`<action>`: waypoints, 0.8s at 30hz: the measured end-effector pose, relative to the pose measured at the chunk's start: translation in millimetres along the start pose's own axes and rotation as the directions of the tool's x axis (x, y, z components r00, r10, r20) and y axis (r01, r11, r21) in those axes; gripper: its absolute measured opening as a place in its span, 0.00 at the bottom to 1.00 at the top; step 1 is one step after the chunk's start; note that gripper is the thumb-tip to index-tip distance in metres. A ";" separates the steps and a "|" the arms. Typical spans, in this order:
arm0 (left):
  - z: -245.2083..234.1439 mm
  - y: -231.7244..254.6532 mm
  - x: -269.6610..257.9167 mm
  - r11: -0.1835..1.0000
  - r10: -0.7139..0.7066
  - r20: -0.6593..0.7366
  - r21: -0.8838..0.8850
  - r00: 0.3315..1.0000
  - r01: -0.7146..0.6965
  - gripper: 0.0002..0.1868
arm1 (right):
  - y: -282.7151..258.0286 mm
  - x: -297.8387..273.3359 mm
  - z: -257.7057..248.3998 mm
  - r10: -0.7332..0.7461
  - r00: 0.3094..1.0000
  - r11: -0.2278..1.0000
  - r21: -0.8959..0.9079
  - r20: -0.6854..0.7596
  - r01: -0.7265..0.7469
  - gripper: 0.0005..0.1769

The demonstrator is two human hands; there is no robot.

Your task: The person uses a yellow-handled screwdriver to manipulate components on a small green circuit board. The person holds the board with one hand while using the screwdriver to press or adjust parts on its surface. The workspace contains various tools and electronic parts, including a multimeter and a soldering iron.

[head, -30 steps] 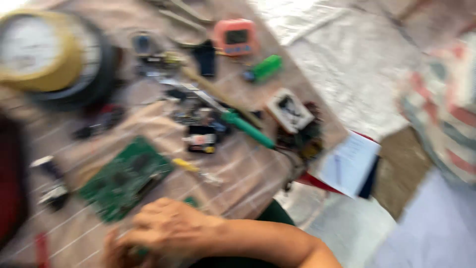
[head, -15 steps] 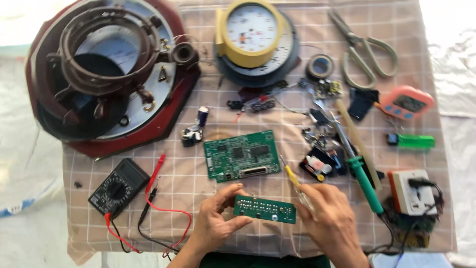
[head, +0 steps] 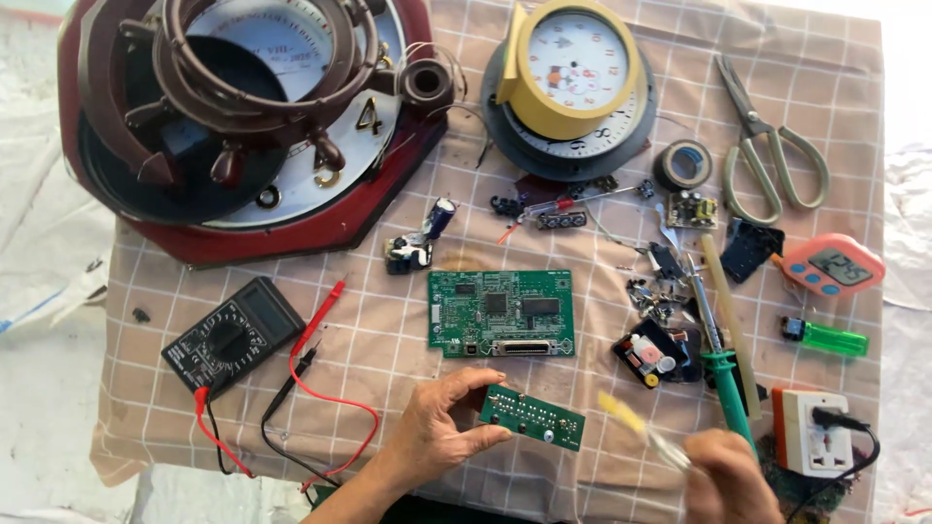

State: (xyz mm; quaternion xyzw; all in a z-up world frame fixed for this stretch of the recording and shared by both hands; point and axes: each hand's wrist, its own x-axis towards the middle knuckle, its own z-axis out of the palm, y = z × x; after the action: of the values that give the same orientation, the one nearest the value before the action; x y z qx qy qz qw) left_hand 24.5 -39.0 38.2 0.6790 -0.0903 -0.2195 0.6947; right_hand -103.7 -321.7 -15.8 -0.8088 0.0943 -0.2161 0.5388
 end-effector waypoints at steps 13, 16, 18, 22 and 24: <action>-2.0 -3.3 -1.4 0.981 0.161 0.051 0.098 0.986 -0.165 0.21 | -47.3 15.1 35.3 -0.158 0.986 0.967 0.208 0.049 0.145 0.13; -2.6 -4.8 -2.4 0.982 0.157 0.054 0.098 0.986 -0.162 0.21 | -54.8 16.8 39.4 -0.127 0.989 0.974 0.198 0.080 0.110 0.10; -2.9 -4.4 -2.3 0.984 0.149 0.059 0.091 0.987 -0.154 0.21 | -57.4 18.0 41.5 -0.104 0.988 0.978 0.195 0.118 0.079 0.09; -3.4 -3.9 -3.0 0.976 0.181 0.051 0.117 0.982 -0.186 0.20 | -58.9 18.2 46.8 -0.137 0.988 0.978 0.168 0.078 0.122 0.12; -4.0 -2.9 -3.6 0.971 0.197 0.045 0.128 0.979 -0.202 0.20 | -57.5 18.6 48.2 -0.152 0.986 0.977 0.161 0.067 0.140 0.12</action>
State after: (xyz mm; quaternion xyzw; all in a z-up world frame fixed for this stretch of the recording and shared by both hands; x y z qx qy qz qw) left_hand 22.4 -33.7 35.7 0.7071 -0.1836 -0.1532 0.6654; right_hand -70.0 -265.6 25.6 -0.7769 -0.0039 -0.2299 0.5862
